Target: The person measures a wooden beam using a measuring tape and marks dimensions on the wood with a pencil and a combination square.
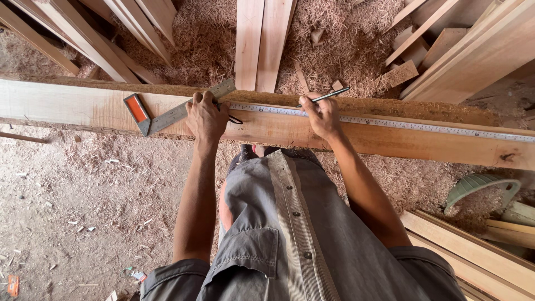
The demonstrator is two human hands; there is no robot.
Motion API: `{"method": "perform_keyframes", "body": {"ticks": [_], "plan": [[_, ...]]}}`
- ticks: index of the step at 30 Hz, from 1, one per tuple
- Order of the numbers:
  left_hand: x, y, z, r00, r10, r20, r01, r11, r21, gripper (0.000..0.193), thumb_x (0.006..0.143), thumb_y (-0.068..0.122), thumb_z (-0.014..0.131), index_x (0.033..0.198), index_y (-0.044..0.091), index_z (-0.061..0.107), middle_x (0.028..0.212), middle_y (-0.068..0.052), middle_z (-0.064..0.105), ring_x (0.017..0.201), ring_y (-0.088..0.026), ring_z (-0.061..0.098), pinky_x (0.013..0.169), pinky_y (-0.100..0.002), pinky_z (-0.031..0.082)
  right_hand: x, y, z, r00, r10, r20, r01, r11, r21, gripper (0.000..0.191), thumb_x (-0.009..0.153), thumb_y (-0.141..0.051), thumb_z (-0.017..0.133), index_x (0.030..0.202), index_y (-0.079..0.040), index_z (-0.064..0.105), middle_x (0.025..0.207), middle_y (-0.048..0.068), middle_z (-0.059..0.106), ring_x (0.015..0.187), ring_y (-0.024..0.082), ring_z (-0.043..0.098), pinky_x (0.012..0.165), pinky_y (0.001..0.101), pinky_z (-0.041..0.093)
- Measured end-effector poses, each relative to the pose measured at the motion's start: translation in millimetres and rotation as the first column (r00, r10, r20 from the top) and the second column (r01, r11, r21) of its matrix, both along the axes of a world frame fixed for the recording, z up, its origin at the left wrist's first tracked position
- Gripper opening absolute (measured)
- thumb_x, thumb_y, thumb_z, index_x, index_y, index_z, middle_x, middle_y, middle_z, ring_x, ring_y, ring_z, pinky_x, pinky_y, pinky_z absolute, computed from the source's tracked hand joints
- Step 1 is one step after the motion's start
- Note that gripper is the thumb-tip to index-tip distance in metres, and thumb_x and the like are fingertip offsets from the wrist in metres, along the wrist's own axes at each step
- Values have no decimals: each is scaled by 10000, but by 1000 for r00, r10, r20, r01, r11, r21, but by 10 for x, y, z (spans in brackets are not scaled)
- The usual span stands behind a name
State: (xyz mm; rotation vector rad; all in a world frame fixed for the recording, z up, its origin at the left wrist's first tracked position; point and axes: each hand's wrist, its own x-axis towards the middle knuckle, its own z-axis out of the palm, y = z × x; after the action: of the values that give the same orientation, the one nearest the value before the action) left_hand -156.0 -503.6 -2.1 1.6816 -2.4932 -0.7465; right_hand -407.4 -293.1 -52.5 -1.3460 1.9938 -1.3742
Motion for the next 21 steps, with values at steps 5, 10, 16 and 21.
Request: {"method": "perform_keyframes", "body": {"ticks": [5,10,16,21], "plan": [[-8,-17,6,1000,0,6,0,1000,3,336,829,302,798,1052,71,700,1107,-127,627,1040,-358,573,771,-525,534,8,-18,1,997,-6,-73,10,998,63,286,1092,-272,575,974,-50,711,723,23,704,430,38,429,340,229,304],[-5,-21,19,1000,2,1,-2,1000,-4,345,821,312,803,1044,71,696,1101,-128,625,1036,-360,574,759,-530,535,5,-6,16,996,31,-88,-27,998,50,277,1097,-249,590,926,-61,699,708,21,686,453,56,433,365,246,316],[18,-18,20,1000,-2,-2,2,1000,-16,314,833,303,802,1025,76,700,1098,-124,631,1034,-354,578,762,-530,531,19,-5,92,991,58,-124,-49,996,74,263,1101,-235,590,934,-64,703,709,17,675,484,61,470,396,262,353],[21,-15,5,1000,6,-14,-6,1000,-5,343,830,334,817,1014,69,701,1082,-127,632,1024,-354,577,752,-527,530,31,-15,125,995,40,-89,-33,997,76,267,1093,-236,592,927,-65,713,697,17,672,487,72,478,397,268,358]]}}
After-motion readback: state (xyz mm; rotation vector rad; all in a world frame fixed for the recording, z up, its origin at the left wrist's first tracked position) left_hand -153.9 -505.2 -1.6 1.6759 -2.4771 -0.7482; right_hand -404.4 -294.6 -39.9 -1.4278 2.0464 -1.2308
